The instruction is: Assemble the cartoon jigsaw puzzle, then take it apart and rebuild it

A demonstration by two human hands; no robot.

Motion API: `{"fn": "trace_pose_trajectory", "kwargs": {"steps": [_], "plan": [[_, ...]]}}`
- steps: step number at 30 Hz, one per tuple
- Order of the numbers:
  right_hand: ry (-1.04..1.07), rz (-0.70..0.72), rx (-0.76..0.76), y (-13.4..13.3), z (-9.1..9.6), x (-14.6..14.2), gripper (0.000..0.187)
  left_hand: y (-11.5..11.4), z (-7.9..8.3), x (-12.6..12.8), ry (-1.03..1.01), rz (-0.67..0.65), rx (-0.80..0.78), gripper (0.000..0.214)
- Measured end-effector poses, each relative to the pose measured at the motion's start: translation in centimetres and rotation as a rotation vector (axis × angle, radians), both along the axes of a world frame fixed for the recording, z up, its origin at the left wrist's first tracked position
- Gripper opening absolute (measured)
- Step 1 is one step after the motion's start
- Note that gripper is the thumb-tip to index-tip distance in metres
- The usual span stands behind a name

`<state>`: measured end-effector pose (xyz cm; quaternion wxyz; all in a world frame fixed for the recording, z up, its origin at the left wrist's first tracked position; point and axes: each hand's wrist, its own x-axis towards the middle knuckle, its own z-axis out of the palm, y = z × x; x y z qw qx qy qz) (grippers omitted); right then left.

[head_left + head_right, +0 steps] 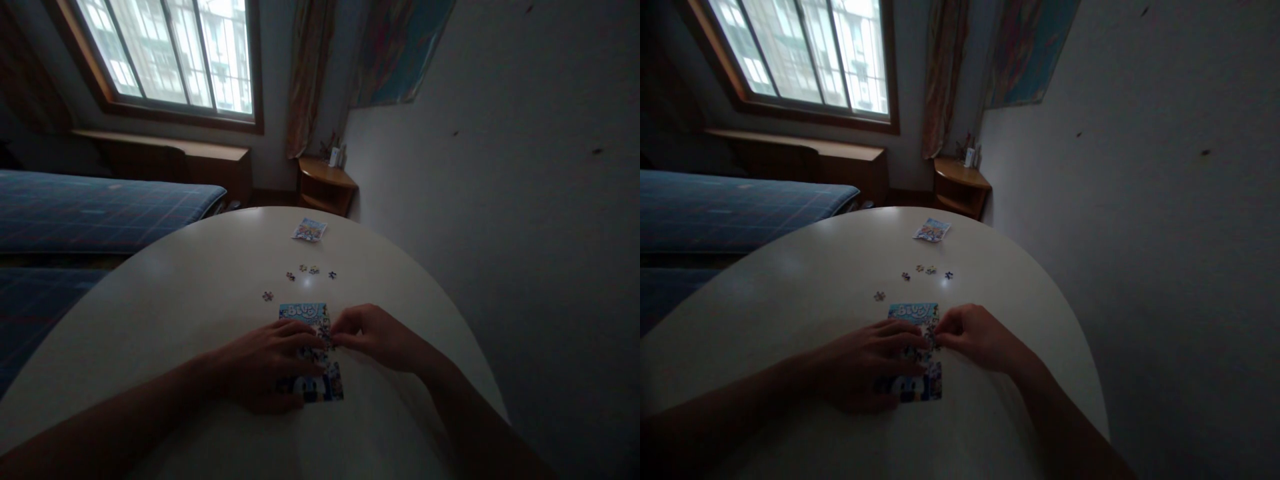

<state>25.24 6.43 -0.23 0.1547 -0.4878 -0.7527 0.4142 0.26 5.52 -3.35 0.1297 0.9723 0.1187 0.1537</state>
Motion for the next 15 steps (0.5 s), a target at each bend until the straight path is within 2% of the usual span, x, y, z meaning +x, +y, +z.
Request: {"fn": "trace_pose_trajectory", "kwargs": {"steps": [5, 15], "plan": [[-0.013, -0.048, -0.112, -0.1, -1.0, -0.2, 0.007, -0.1, 0.0, 0.1, 0.01, 0.001, 0.001, 0.043], [-0.157, -0.044, -0.079, -0.4, -1.0, -0.5, 0.009, -0.1, 0.0, 0.2, 0.044, -0.003, 0.015, 0.039]]}}
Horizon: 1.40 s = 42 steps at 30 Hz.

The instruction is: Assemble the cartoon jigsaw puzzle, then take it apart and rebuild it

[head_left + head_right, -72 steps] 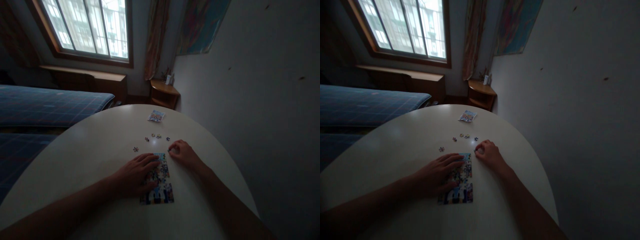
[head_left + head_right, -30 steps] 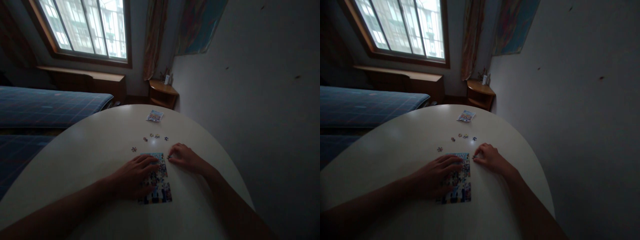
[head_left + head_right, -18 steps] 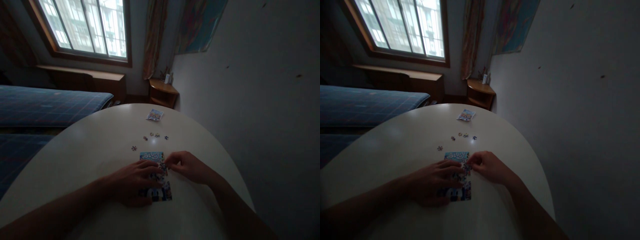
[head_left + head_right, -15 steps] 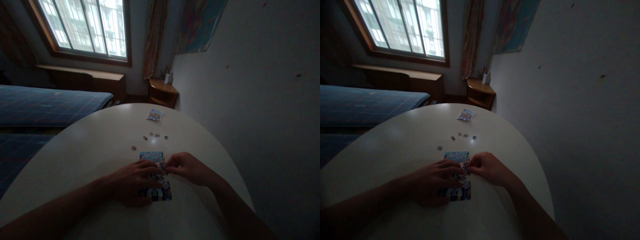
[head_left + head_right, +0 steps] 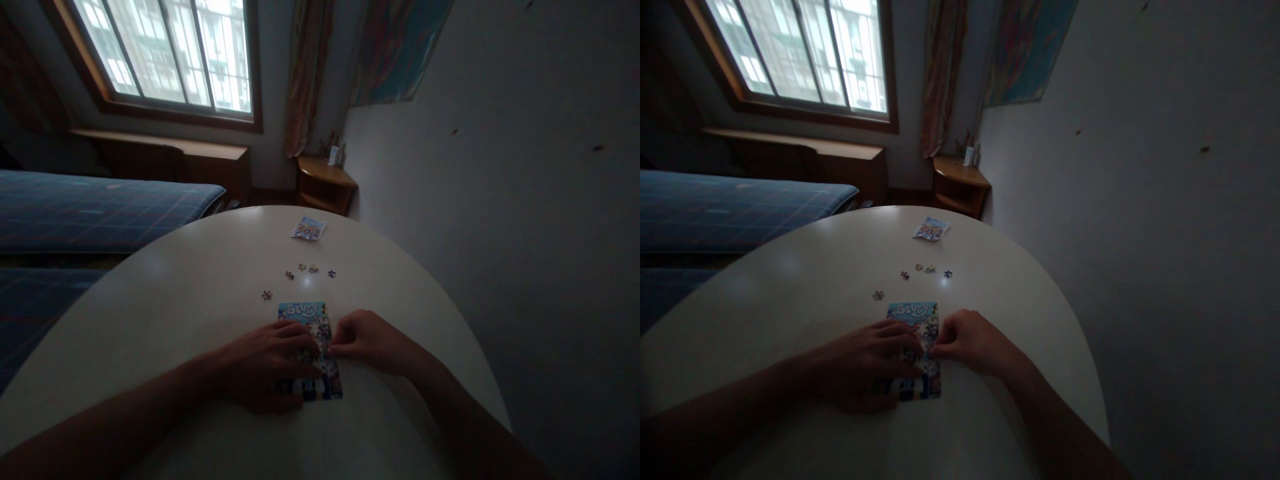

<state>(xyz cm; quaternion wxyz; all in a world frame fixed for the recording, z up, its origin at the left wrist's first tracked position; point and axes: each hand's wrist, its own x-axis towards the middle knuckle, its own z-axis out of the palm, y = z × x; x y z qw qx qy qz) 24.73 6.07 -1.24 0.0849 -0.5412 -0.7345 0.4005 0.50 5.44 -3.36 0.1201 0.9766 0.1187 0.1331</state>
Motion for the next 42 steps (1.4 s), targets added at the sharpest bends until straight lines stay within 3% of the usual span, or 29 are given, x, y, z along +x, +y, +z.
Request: {"fn": "trace_pose_trajectory", "kwargs": {"steps": [13, 18, 23, 30, 36, 42], "plan": [[-0.004, 0.038, 0.078, 0.1, 0.1, -0.1, 0.01, 0.0, -0.4, 0.0, -0.035, -0.002, -0.002, 0.041], [0.05, 0.13, 0.094, 0.1, -0.1, 0.0, 0.004, 0.0, -0.4, 0.1, -0.035, -0.003, 0.004, 0.04], [0.108, 0.317, 0.2, -0.1, 0.3, 0.2, 0.012, 0.1, -0.3, 0.1, -0.022, -0.002, 0.012, 0.041], [0.115, 0.356, 0.22, -0.2, 0.5, 0.3, 0.013, 0.0, -0.3, 0.1, -0.011, 0.004, 0.016, 0.042], [0.075, 0.371, 0.247, 0.1, 0.1, 0.5, 0.014, 0.1, -0.4, 0.1, -0.022, -0.005, 0.017, 0.04], [-0.17, 0.444, 0.389, -1.3, 1.8, -0.5, 0.009, 0.1, -0.9, 0.1, -0.019, -0.001, 0.021, 0.043]]}}
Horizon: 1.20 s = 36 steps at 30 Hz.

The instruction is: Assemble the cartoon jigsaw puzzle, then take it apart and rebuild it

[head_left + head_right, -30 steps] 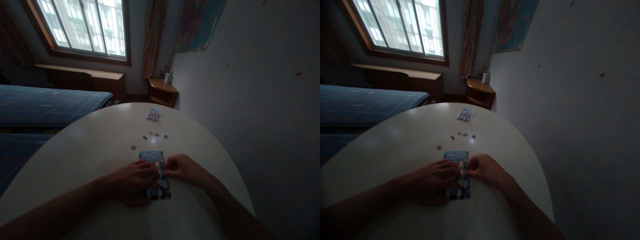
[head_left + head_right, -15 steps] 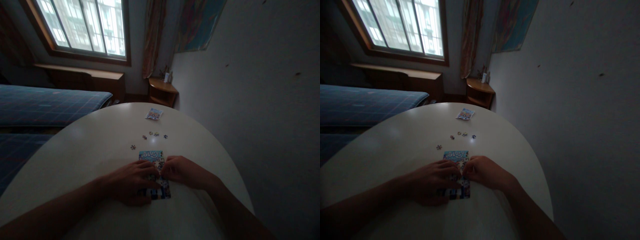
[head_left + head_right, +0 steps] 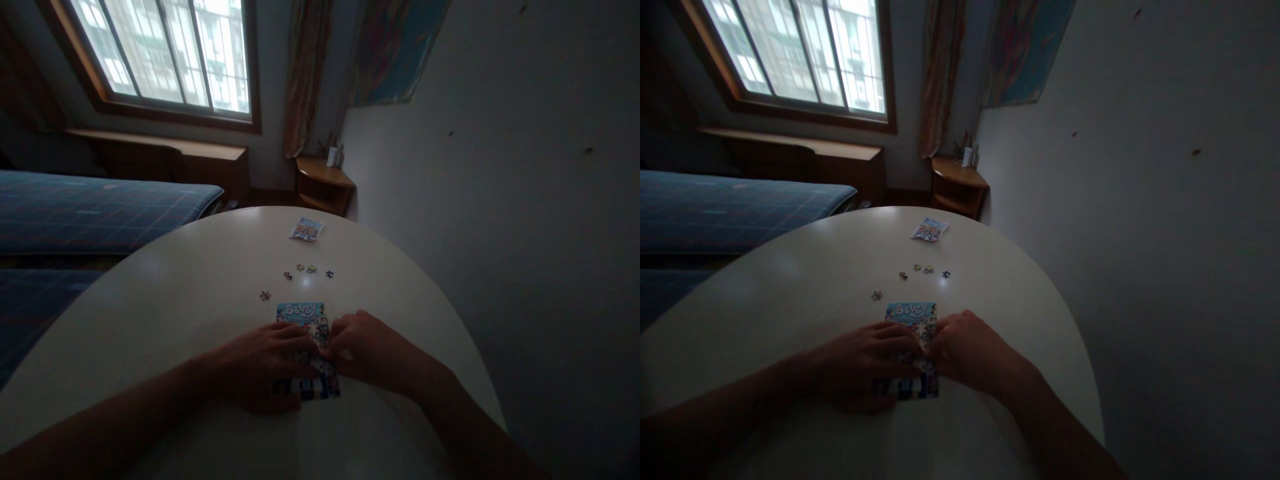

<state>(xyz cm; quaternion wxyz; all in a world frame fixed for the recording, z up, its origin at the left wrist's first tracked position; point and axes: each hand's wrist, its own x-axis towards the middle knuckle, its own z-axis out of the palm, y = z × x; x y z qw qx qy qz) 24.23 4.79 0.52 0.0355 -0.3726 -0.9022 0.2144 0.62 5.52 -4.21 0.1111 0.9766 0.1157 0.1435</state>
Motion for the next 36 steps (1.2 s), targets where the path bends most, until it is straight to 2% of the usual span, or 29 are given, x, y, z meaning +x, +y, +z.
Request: {"fn": "trace_pose_trajectory", "kwargs": {"steps": [4, 7, 9, 12, 15, 18, 21, 25, 28, 31, 36], "plan": [[-0.043, 0.029, 0.026, -0.7, 0.9, 0.0, 0.011, 0.0, 0.3, 0.0, -0.004, -0.02, -0.007, 0.045], [0.022, 0.03, 0.001, 0.5, 0.3, 0.8, 0.017, 0.0, 0.5, 0.0, -0.019, -0.023, 0.002, 0.042], [0.061, -0.066, 0.07, 2.0, -0.7, 1.5, 0.02, 0.0, 0.5, 0.0, -0.025, -0.022, 0.007, 0.042], [0.13, -0.299, 0.282, 4.8, -3.0, 2.2, 0.029, 0.0, 0.2, 0.0, -0.044, -0.023, 0.004, 0.046], [0.057, -0.382, 0.35, 6.8, -5.0, 2.3, 0.047, 0.1, -0.3, -0.1, -0.082, 0.001, -0.02, 0.045], [-0.008, -0.385, 0.331, 7.5, -5.7, 2.1, 0.048, 0.6, -0.5, -0.5, -0.1, 0.09, -0.053, 0.036], [0.036, -0.285, 0.331, 7.3, -5.2, 2.3, 0.04, 1.5, -0.7, -1.2, -0.151, 0.203, -0.051, 0.031], [0.097, -0.188, 0.283, 6.3, -3.8, 2.9, 0.02, 2.8, -1.1, -2.2, -0.186, 0.341, -0.024, 0.029], [0.137, -0.162, 0.225, 5.8, -3.2, 3.3, 0.015, 3.5, -1.4, -2.6, -0.189, 0.389, -0.024, 0.03], [0.251, -0.228, 0.11, 5.6, -3.4, 3.1, 0.016, 3.8, -1.5, -2.7, -0.198, 0.433, -0.024, 0.028], [0.555, -0.358, -0.124, 4.9, -4.0, 1.6, 0.014, 3.3, -1.5, -2.0, -0.272, 0.506, -0.082, 0.021]]}}
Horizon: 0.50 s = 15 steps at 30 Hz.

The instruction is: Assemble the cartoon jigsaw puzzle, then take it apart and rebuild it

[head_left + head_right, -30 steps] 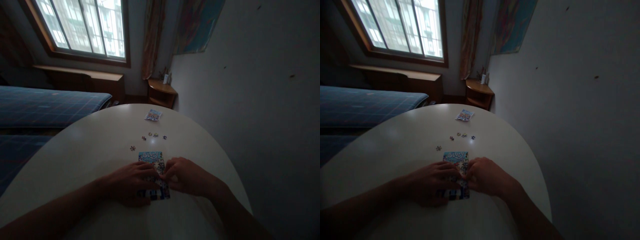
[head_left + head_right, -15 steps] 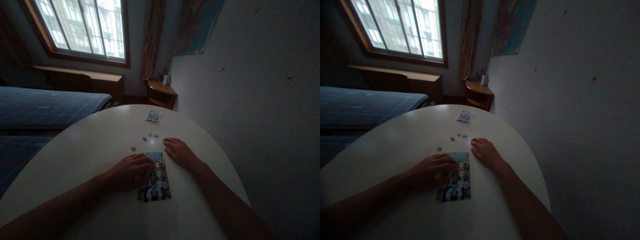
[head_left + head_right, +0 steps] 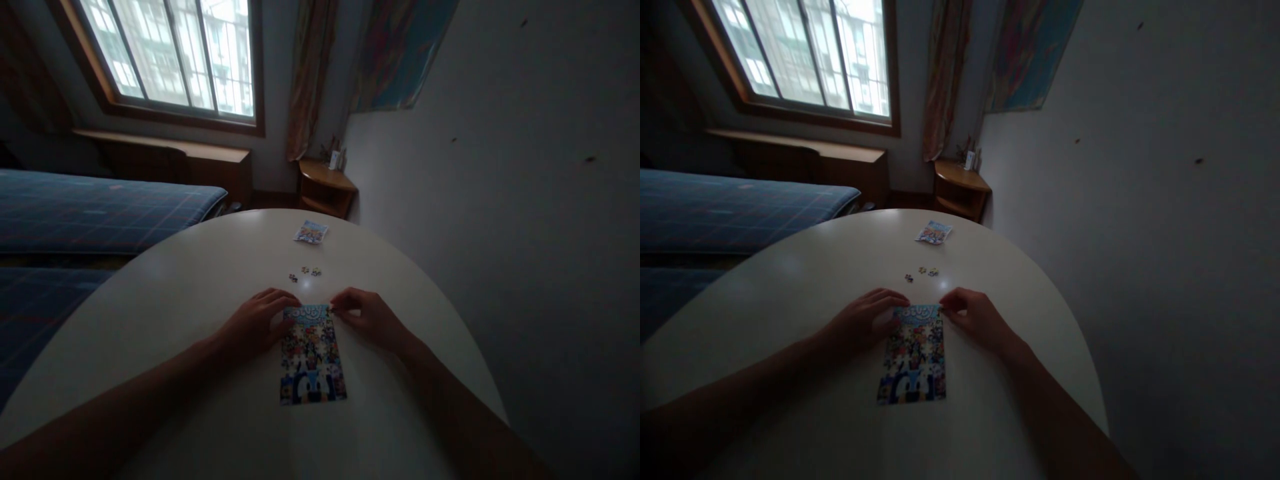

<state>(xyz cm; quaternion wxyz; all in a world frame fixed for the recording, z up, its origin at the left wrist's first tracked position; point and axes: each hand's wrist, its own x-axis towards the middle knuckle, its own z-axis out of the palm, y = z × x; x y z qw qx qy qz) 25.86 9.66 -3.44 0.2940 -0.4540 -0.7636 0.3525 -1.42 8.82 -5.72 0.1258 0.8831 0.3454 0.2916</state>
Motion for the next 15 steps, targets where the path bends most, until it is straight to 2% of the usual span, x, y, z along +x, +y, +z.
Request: {"fn": "trace_pose_trajectory", "kwargs": {"steps": [3, 8, 15], "plan": [[0.154, 0.013, -0.067, -1.0, 0.4, -1.4, 0.023, -0.8, 0.1, 0.7, -0.053, 0.038, -0.056, 0.022], [0.261, 0.019, -0.214, -2.7, 1.2, -3.3, 0.028, -2.0, 0.4, 1.7, -0.144, 0.019, -0.107, 0.024], [0.362, 0.02, -0.299, -3.3, 1.4, -3.9, 0.034, -2.0, 0.4, 1.7, -0.225, -0.031, -0.09, 0.016]]}}
